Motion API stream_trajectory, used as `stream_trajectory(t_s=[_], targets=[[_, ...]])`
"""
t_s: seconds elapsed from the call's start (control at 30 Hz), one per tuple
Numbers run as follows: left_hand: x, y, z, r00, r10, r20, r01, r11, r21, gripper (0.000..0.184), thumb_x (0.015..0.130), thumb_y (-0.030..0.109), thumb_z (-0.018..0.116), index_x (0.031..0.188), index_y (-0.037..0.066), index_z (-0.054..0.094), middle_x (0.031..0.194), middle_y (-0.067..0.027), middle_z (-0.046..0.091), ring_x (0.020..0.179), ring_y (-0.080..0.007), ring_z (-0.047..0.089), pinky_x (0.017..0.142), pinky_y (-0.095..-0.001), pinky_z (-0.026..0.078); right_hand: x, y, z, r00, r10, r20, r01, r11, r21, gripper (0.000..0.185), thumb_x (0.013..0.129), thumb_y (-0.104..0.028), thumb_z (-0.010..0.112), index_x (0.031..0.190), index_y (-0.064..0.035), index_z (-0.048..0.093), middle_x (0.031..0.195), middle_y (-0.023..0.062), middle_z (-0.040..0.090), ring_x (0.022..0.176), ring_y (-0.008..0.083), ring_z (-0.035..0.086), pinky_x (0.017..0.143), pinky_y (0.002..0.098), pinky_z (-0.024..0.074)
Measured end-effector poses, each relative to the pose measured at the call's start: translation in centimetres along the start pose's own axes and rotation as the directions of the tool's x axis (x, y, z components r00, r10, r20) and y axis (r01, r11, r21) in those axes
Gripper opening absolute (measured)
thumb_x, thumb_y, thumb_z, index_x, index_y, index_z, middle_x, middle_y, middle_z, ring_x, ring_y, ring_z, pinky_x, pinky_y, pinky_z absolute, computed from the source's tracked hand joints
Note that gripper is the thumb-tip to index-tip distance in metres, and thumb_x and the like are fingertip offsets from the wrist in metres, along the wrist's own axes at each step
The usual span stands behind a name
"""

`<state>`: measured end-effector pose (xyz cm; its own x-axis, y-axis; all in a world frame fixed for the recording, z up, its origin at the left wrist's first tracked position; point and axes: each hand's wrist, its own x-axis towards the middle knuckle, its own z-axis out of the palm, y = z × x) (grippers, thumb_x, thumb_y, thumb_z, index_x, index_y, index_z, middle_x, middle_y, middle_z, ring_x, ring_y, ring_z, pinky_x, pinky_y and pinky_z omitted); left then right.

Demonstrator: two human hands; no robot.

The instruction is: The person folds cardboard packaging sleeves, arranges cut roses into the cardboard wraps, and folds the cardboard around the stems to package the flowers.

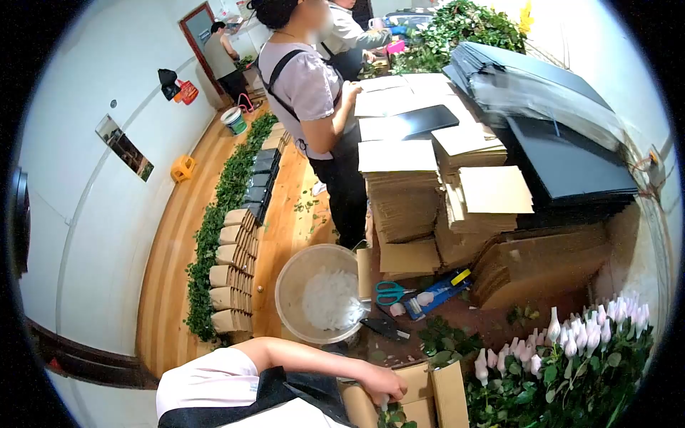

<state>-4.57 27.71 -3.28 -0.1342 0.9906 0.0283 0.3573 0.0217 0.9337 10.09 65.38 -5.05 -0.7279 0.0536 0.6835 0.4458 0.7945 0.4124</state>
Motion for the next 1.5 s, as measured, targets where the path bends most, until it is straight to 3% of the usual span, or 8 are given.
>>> stream_trajectory(t_s=[0.03, 0.1, 0.13, 0.17, 0.2, 0.3, 1.37, 1.5], targets=[[0.0, -0.3, 0.1, 1.000, -0.004, -0.005, 0.004, 1.000, -0.007, 0.019, 0.063, 0.017, 0.072, 0.078, 0.006, 0.065, 0.089, -0.0118, 0.059, 0.089, -0.0333, 0.059, 0.072, -0.0439, 0.047, -1.4, 0.3, 1.7, 0.985, -0.050, -0.167, 0.050, 0.999, -0.002, 0.030, 0.093, -0.029, 0.057, 0.100, -0.0021, 0.068, 0.083, 0.0176, 0.068, 0.072, 0.0339, 0.064, 0.067, 0.0434, 0.0508], [0.2, -0.5, 0.9, 0.997, -0.081, 0.007, 0.081, 0.996, 0.024, 0.020, 0.064, 0.019, 0.072, 0.079, 0.007, 0.065, 0.092, -0.0114, 0.061, 0.089, -0.0337, 0.060, 0.071, -0.0450, 0.047, 0.3, -0.1, 1.9, 0.419, 0.414, 0.808, -0.202, 0.910, -0.362, 0.032, 0.098, -0.029, 0.052, 0.091, -0.0023, 0.070, 0.084, 0.0181, 0.068, 0.069, 0.0333, 0.063, 0.065, 0.0428, 0.0505], [0.2, -0.9, 1.2, 0.998, -0.055, -0.005, 0.055, 0.997, 0.056, 0.022, 0.065, 0.022, 0.071, 0.080, 0.008, 0.065, 0.094, -0.0108, 0.061, 0.089, -0.0341, 0.060, 0.071, -0.0463, 0.047, 1.1, -0.6, 2.2, 0.367, 0.515, 0.774, -0.275, 0.856, -0.439, 0.034, 0.099, -0.026, 0.051, 0.082, -0.0029, 0.070, 0.084, 0.0173, 0.069, 0.074, 0.0322, 0.064, 0.067, 0.0415, 0.0503], [0.2, -1.2, 1.3, 0.998, -0.062, -0.010, 0.062, 0.996, 0.063, 0.024, 0.063, 0.022, 0.073, 0.082, 0.008, 0.066, 0.093, -0.0107, 0.061, 0.089, -0.0341, 0.060, 0.073, -0.0462, 0.048, -2.6, -0.8, 3.9, 0.861, 0.267, 0.434, 0.011, 0.842, -0.539, 0.030, 0.098, -0.026, 0.051, 0.092, -0.0021, 0.069, 0.089, 0.0171, 0.069, 0.081, 0.0314, 0.064, 0.074, 0.0397, 0.0504], [0.4, -1.2, 1.5, 0.998, -0.058, -0.014, 0.059, 0.997, 0.059, 0.025, 0.063, 0.022, 0.074, 0.082, 0.008, 0.067, 0.093, -0.0110, 0.061, 0.089, -0.0342, 0.060, 0.073, -0.0461, 0.048, -4.0, 1.8, 6.5, 0.542, 0.449, 0.710, -0.245, 0.893, -0.378, 0.029, 0.098, -0.026, 0.052, 0.093, -0.0022, 0.068, 0.090, 0.0173, 0.069, 0.081, 0.0315, 0.064, 0.075, 0.0401, 0.0502], [0.2, -0.7, 0.8, 0.999, -0.048, -0.007, 0.049, 0.997, 0.067, 0.026, 0.062, 0.022, 0.075, 0.082, 0.008, 0.067, 0.093, -0.0119, 0.062, 0.089, -0.0347, 0.060, 0.074, -0.0459, 0.049, -1.6, 1.9, 4.4, 0.476, 0.435, 0.764, -0.334, 0.894, -0.300, 0.027, 0.097, -0.025, 0.053, 0.097, -0.0023, 0.067, 0.092, 0.0177, 0.069, 0.083, 0.0320, 0.064, 0.077, 0.0412, 0.0496], [0.7, -0.1, -0.9, 0.984, 0.017, 0.177, -0.026, 0.999, 0.048, 0.022, 0.071, 0.017, 0.071, 0.087, 0.002, 0.065, 0.093, -0.0164, 0.060, 0.092, -0.0336, 0.058, 0.080, -0.0411, 0.047, 12.5, 7.5, -17.0, 0.889, 0.307, 0.340, -0.430, 0.815, 0.388, 0.027, 0.098, -0.021, 0.058, 0.113, -0.0003, 0.067, 0.108, 0.0212, 0.069, 0.102, 0.0377, 0.064, 0.090, 0.0436, 0.0502], [0.8, -1.0, -0.7, 0.979, 0.081, 0.186, -0.094, 0.994, 0.063, 0.022, 0.071, 0.016, 0.072, 0.086, 0.003, 0.065, 0.093, -0.0158, 0.060, 0.093, -0.0338, 0.058, 0.081, -0.0416, 0.047, 1.4, 9.5, -5.9, 0.464, -0.055, 0.884, -0.659, 0.645, 0.387, 0.060, 0.088, -0.030, 0.071, 0.135, 0.0027, 0.051, 0.132, 0.0249, 0.058, 0.121, 0.0384, 0.055, 0.103, 0.0427, 0.0424]])
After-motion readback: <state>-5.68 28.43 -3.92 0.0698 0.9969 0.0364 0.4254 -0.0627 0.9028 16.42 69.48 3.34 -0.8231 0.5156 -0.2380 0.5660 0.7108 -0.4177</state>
